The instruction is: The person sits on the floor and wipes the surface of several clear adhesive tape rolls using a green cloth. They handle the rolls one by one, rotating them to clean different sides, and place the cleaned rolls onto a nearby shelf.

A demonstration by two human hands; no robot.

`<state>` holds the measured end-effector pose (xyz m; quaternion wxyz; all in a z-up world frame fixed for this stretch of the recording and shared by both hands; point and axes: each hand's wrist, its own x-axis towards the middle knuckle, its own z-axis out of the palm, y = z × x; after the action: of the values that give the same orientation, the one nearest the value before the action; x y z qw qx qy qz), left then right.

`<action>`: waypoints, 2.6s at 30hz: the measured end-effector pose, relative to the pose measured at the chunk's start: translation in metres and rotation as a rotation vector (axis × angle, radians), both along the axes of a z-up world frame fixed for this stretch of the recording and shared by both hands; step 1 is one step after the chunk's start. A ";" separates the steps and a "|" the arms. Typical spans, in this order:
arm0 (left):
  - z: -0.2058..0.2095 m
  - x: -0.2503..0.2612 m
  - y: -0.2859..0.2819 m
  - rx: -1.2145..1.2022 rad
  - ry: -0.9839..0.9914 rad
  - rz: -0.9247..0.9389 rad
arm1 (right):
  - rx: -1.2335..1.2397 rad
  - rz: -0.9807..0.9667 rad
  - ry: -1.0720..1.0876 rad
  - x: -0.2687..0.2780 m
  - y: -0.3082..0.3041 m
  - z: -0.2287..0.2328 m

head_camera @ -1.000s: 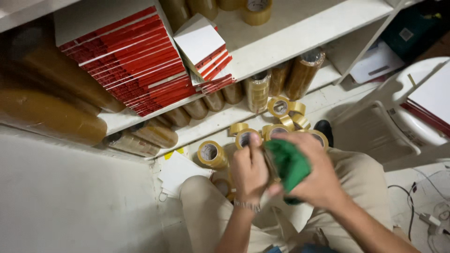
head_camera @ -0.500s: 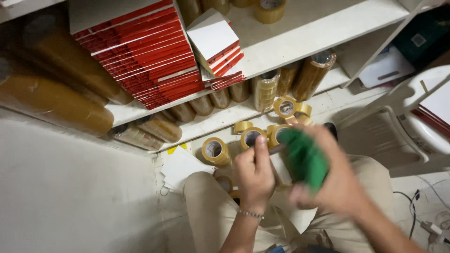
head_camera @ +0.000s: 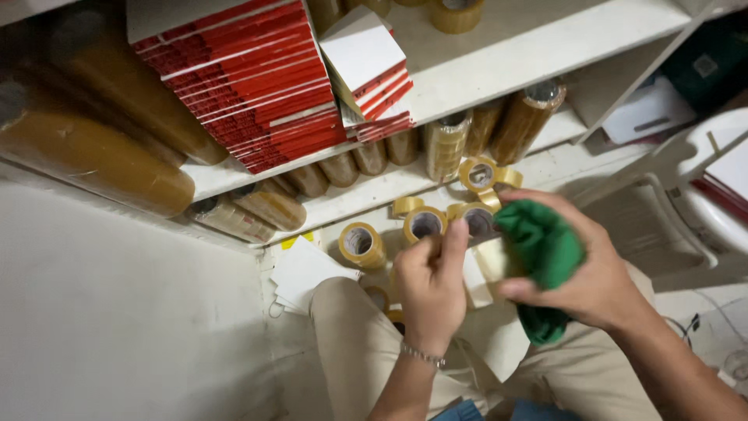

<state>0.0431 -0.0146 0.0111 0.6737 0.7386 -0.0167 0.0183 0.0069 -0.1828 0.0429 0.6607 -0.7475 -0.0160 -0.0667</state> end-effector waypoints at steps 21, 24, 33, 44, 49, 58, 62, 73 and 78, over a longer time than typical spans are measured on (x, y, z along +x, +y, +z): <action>0.040 0.037 0.002 0.266 0.288 -0.273 | -0.288 -0.044 0.091 0.018 -0.029 -0.004; 0.053 0.042 -0.010 0.483 0.151 -0.424 | -0.414 -0.026 0.050 0.015 -0.028 -0.011; 0.019 0.046 -0.012 0.303 0.062 -0.204 | -0.460 -0.030 0.001 0.015 -0.005 0.023; 0.019 0.031 -0.001 0.169 0.151 -0.163 | -0.511 0.031 0.035 0.008 -0.005 0.031; 0.018 0.035 -0.004 -0.242 0.748 0.025 | -0.325 -0.021 0.011 0.007 -0.024 0.019; 0.052 0.048 0.006 0.251 0.172 -0.360 | -0.347 -0.029 0.094 0.013 -0.009 0.032; 0.040 0.036 0.005 0.162 0.181 -0.234 | -0.355 -0.010 0.119 0.014 -0.004 0.036; 0.037 0.030 0.001 0.223 0.062 -0.056 | -0.475 0.104 -0.130 0.021 0.001 0.054; 0.037 0.037 0.006 0.056 0.049 -0.048 | -0.353 0.035 0.055 0.034 -0.006 0.042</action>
<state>0.0800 -0.0088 0.0480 0.6534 0.7567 -0.0182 -0.0164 0.0408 -0.1885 0.0849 0.5203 -0.8531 -0.0226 -0.0310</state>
